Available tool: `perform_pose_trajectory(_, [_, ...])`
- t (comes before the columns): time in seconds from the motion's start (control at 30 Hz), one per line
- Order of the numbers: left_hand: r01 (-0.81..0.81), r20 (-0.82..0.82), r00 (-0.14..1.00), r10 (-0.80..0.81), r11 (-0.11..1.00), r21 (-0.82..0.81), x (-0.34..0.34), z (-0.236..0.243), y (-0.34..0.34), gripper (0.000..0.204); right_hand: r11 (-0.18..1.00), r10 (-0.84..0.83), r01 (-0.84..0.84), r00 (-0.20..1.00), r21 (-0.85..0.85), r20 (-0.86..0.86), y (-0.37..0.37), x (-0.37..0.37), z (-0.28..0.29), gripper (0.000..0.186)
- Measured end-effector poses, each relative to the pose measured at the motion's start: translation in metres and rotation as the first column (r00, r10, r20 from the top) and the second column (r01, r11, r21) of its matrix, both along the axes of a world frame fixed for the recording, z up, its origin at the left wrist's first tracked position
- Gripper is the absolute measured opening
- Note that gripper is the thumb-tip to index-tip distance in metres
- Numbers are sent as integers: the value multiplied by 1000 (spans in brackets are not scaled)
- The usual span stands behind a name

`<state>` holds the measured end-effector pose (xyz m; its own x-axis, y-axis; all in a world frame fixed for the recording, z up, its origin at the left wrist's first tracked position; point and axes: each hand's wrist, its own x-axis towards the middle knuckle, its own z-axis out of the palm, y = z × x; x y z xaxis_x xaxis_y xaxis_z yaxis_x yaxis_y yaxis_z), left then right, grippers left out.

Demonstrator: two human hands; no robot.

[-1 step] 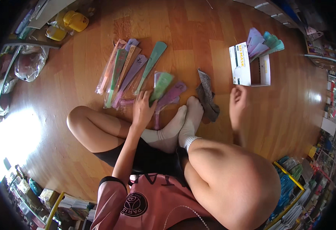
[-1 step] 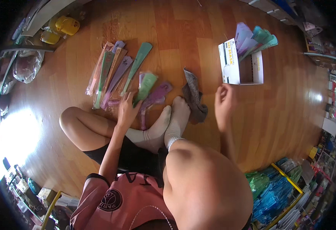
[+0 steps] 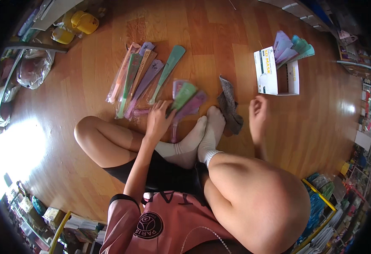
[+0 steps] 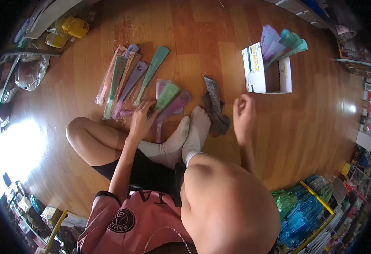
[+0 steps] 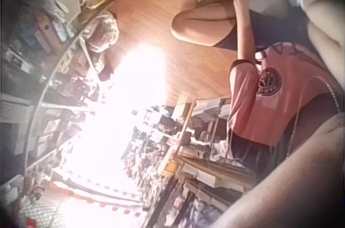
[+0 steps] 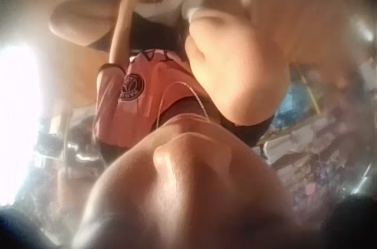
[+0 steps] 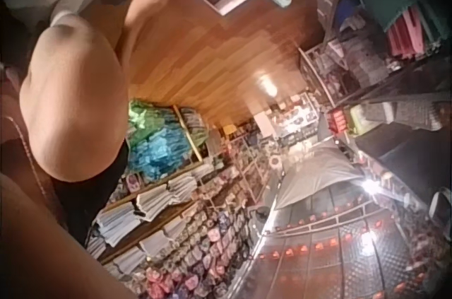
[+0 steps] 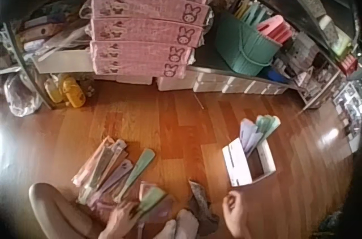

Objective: Sorting and wiping various hand fans and placing them into a box.

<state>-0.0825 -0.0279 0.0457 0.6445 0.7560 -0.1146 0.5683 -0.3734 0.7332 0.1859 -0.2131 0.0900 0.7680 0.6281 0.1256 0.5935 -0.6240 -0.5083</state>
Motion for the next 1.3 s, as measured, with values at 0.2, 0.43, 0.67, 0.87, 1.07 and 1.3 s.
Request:
perform_pose_trajectory(0.2, [-179,-109,966,233,912,369,11,-4,31,32,987,128,-140,981,-82,-144,-13,-38,-52,44])
perform_pose_trajectory(0.43, [40,-188,982,27,937,348,25,7,18,62,980,189,-196,970,-36,-151,3,-46,-43,48])
perform_pose_trajectory(0.67, [82,-171,982,-78,997,14,18,-8,16,51,974,164,-187,971,-127,-172,-2,-33,-56,31])
perform_pose_trajectory(0.87, [181,-4,984,-181,983,22,11,20,46,43,993,86,-101,973,-60,-216,-4,-34,-52,30])
perform_pose_trajectory(1.07, [165,-131,980,-148,977,134,4,11,48,46,995,79,-87,983,-40,-167,-4,-36,-46,28])
perform_pose_trajectory(1.3, [-257,-189,889,417,796,548,-23,3,97,51,997,82,-79,987,26,-140,4,-32,-38,25])
